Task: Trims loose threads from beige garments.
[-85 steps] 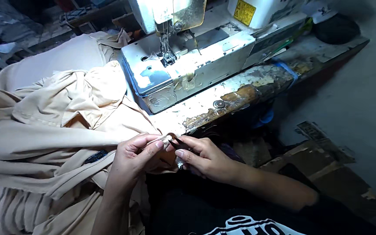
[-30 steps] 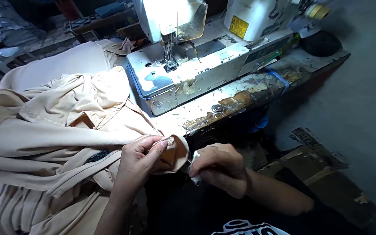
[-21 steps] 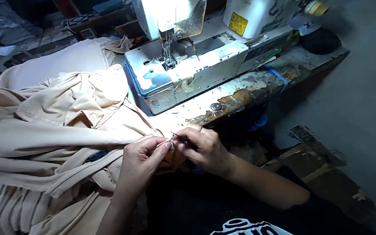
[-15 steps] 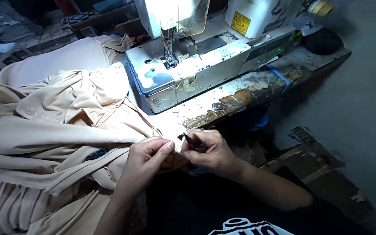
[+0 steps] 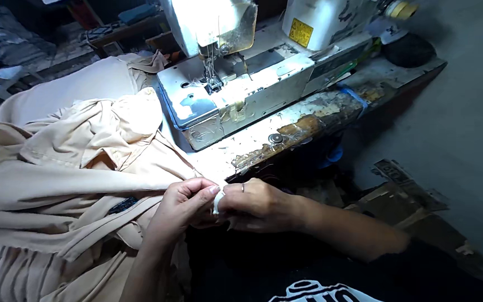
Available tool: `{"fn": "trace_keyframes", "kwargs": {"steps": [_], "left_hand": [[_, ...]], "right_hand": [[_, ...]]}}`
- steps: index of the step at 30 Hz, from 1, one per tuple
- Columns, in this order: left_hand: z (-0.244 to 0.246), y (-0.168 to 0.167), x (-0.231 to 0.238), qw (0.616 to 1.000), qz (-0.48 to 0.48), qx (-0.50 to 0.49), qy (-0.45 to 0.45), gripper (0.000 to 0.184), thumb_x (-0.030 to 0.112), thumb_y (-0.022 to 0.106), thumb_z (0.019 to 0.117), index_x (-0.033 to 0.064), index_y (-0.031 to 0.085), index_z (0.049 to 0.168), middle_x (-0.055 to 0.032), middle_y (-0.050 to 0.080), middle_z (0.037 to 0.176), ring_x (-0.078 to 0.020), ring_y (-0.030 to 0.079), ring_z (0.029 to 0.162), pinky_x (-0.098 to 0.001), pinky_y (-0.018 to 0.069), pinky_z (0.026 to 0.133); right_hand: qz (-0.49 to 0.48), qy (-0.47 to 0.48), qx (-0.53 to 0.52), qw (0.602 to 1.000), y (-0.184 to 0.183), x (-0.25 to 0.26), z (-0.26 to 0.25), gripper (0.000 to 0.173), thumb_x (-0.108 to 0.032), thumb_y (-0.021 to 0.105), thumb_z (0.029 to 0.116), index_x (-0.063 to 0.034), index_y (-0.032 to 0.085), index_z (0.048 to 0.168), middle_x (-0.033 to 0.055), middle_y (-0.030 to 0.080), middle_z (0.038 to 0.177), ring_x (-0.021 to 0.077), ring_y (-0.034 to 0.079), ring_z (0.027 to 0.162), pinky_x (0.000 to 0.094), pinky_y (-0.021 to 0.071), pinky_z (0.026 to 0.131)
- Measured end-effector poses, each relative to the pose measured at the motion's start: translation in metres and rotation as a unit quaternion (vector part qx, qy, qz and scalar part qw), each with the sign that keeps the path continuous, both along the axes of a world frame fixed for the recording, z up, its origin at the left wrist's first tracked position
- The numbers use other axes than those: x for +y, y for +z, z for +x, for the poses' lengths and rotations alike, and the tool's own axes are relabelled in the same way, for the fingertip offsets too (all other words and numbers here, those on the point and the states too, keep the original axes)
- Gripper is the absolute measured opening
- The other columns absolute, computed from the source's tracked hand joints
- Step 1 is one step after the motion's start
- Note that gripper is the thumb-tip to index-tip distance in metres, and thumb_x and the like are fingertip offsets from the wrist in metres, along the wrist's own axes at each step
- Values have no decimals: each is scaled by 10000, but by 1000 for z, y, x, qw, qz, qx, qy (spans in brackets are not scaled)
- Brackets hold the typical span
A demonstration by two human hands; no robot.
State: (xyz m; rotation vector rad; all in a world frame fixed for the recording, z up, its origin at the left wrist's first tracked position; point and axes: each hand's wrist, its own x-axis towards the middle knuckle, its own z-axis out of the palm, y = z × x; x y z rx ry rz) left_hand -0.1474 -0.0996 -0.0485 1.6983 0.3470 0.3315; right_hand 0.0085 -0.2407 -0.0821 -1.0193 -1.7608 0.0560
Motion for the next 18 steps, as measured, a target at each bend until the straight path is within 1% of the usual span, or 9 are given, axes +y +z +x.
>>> {"fn": "trace_keyframes", "kwargs": {"steps": [2, 4, 6, 9, 12, 14, 16, 17, 18], "left_hand": [[-4, 2, 1, 998, 41, 13, 53, 169, 136, 614, 961, 145, 741, 851, 101, 647, 670, 38, 570, 579, -136, 480, 557], [-12, 6, 10, 993, 55, 7, 102, 170, 91, 609, 949, 131, 735, 843, 83, 660, 668, 23, 594, 587, -150, 509, 571], [-16, 13, 16, 990, 31, -5, 135, 191, 55, 599, 942, 126, 737, 831, 62, 691, 685, 8, 637, 618, -164, 549, 606], [-14, 13, 15, 991, -25, -15, 127, 223, 39, 582, 944, 129, 743, 820, 42, 704, 692, -5, 655, 627, -182, 568, 625], [-12, 13, 13, 990, -62, -22, 121, 221, 50, 576, 954, 116, 747, 832, 21, 707, 699, -20, 665, 636, -190, 574, 634], [-14, 14, 12, 990, -67, -30, 120, 213, 65, 580, 962, 112, 750, 842, 14, 711, 709, -25, 671, 644, -195, 580, 641], [-13, 15, 10, 991, -56, -36, 115, 221, 70, 577, 972, 117, 754, 849, 26, 714, 718, -14, 669, 652, -185, 576, 649], [-12, 16, 8, 992, -48, -38, 112, 226, 68, 574, 976, 119, 756, 852, 32, 717, 722, -8, 667, 655, -179, 573, 651], [-11, 18, 6, 992, -40, -41, 110, 222, 67, 577, 972, 119, 760, 858, 36, 719, 728, -5, 668, 662, -175, 570, 654]], "right_hand": [[-9, -103, -82, 991, -14, -1, 22, 115, -84, 619, 946, 14, 674, 920, 115, 653, 751, 199, 656, 653, 315, 541, 574], [-53, -210, -78, 973, -33, -11, 56, 110, -76, 608, 907, 15, 670, 908, 109, 644, 760, 196, 652, 658, 333, 550, 592], [-72, -295, -38, 952, -33, -27, 78, 91, -54, 588, 899, 9, 653, 897, 83, 618, 743, 126, 595, 632, 251, 508, 583], [-63, -344, 3, 937, -23, -39, 71, 79, -55, 573, 902, -10, 630, 870, 28, 543, 694, 34, 479, 586, 154, 394, 533], [-25, -327, 33, 944, -19, -28, 58, 57, -49, 597, 867, -5, 628, 847, 24, 546, 696, 16, 471, 586, 129, 385, 531], [-15, -268, 73, 961, -16, -16, 47, 61, -67, 634, 865, -7, 645, 867, 25, 581, 738, 12, 505, 611, 130, 425, 551], [-56, -166, 102, 979, -9, -2, 36, 197, -161, 712, 889, -7, 703, 1011, 25, 627, 794, 23, 538, 633, 170, 472, 570], [-95, -112, 118, 982, -4, 6, 30, 309, -215, 747, 893, -7, 704, 1117, 25, 637, 793, 32, 526, 632, 198, 457, 576], [-134, -66, 131, 980, 1, 12, 25, 365, -234, 763, 898, -13, 697, 1181, 31, 668, 845, 30, 551, 679, 206, 475, 625]]}}
